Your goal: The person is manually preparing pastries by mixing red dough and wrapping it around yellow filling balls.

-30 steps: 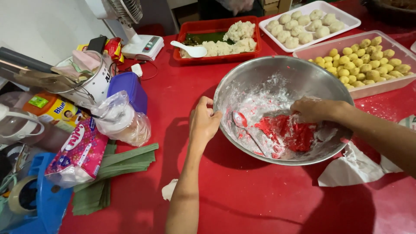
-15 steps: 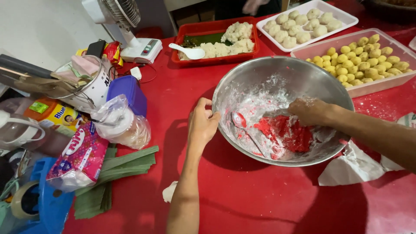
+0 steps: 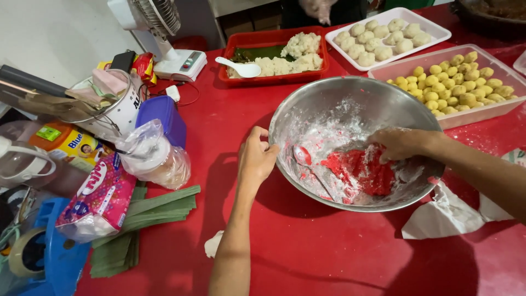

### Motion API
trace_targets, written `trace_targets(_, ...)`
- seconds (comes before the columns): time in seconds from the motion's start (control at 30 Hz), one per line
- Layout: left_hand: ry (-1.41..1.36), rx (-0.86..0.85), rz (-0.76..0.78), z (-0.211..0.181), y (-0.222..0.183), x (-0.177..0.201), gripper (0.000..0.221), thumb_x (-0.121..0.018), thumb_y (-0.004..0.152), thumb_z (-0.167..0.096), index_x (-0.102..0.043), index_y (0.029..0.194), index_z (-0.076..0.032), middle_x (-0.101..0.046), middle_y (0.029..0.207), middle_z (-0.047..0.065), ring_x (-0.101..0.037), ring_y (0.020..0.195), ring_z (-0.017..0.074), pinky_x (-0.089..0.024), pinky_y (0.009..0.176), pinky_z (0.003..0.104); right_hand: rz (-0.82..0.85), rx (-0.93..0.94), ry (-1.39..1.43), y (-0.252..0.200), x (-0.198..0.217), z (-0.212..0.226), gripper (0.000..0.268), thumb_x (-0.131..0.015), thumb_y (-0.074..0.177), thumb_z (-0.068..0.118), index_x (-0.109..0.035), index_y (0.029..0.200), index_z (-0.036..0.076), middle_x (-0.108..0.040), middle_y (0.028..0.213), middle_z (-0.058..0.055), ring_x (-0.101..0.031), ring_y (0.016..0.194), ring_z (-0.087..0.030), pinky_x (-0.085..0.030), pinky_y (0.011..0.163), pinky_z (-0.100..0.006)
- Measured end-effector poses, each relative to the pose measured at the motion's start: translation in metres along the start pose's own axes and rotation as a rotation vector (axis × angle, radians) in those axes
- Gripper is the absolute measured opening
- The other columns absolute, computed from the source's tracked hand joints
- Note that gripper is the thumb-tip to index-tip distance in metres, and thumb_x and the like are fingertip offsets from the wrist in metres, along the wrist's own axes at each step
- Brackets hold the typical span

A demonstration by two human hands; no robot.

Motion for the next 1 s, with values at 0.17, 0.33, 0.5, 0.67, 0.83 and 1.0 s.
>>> trace_targets(0.17,-0.017,0.007,-0.005,-0.009,-0.006,0.001,0.046,-0.065,0.085,-0.027,-0.059,0.129,-0.015,-0.076,0.115,0.018,-0.071,0.116,0.0325,-0.057,0.092,0.044,-0.028,0.016,-0.071,0.004,0.000,0.018,0.031,-0.084,0.081,0.021,-0.081,0.112,0.019,-0.079,0.113,-0.009,-0.074,0.115,-0.027,-0.059,0.103,-0.037)
trace_targets(0.33,-0.006,-0.002,0.007,-0.009,-0.008,0.003,0.047,-0.066,0.086,-0.026,-0.059,0.130,-0.013,-0.075,0.117,0.020,-0.070,0.117,0.0345,-0.057,0.094,0.046,-0.125,-0.028,-0.146,0.030,-0.020,-0.009,0.018,-0.079,0.082,0.022,-0.083,0.099,0.019,-0.080,0.101,-0.007,-0.076,0.106,-0.026,-0.062,0.094,-0.037)
trace_targets(0.5,0.005,0.010,-0.004,-0.002,-0.002,0.001,0.045,-0.065,0.085,-0.027,-0.060,0.128,-0.016,-0.077,0.112,0.016,-0.072,0.113,0.0310,-0.058,0.091,0.044,0.012,-0.002,-0.131,-0.001,0.000,0.012,0.028,-0.078,0.081,0.018,-0.081,0.108,0.011,-0.079,0.109,-0.015,-0.073,0.114,-0.033,-0.059,0.101,-0.042)
trace_targets(0.67,0.009,0.018,0.002,-0.002,-0.001,0.000,0.046,-0.068,0.084,-0.028,-0.060,0.127,-0.015,-0.077,0.114,0.017,-0.072,0.114,0.0311,-0.059,0.090,0.044,-0.085,0.057,-0.208,0.023,-0.026,-0.028,0.030,-0.075,0.079,0.016,-0.072,0.108,0.016,-0.075,0.114,-0.009,-0.068,0.121,-0.030,-0.058,0.103,-0.042)
trace_targets(0.83,-0.011,0.028,-0.013,0.004,0.001,0.003,0.047,-0.068,0.084,-0.027,-0.061,0.128,-0.014,-0.075,0.117,0.019,-0.071,0.116,0.0323,-0.059,0.090,0.044,-0.168,-0.100,-0.282,0.038,-0.025,-0.035,0.027,-0.070,0.080,0.024,-0.076,0.107,0.025,-0.077,0.110,-0.001,-0.072,0.115,-0.021,-0.060,0.097,-0.036)
trace_targets(1.0,-0.026,0.025,-0.020,0.013,0.008,0.004,0.047,-0.069,0.084,-0.026,-0.061,0.129,-0.013,-0.074,0.118,0.022,-0.070,0.117,0.0342,-0.058,0.091,0.045,-0.129,-0.200,-0.179,0.020,0.003,-0.017,0.028,-0.071,0.079,0.034,-0.082,0.105,0.027,-0.079,0.107,-0.007,-0.075,0.111,-0.025,-0.060,0.097,-0.038)
Point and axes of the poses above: each hand's wrist, its own y-axis towards the middle knuckle, its own x-axis out of the back of the hand, z = x × y, the point moved 4 cm from there along y, towards the middle knuckle
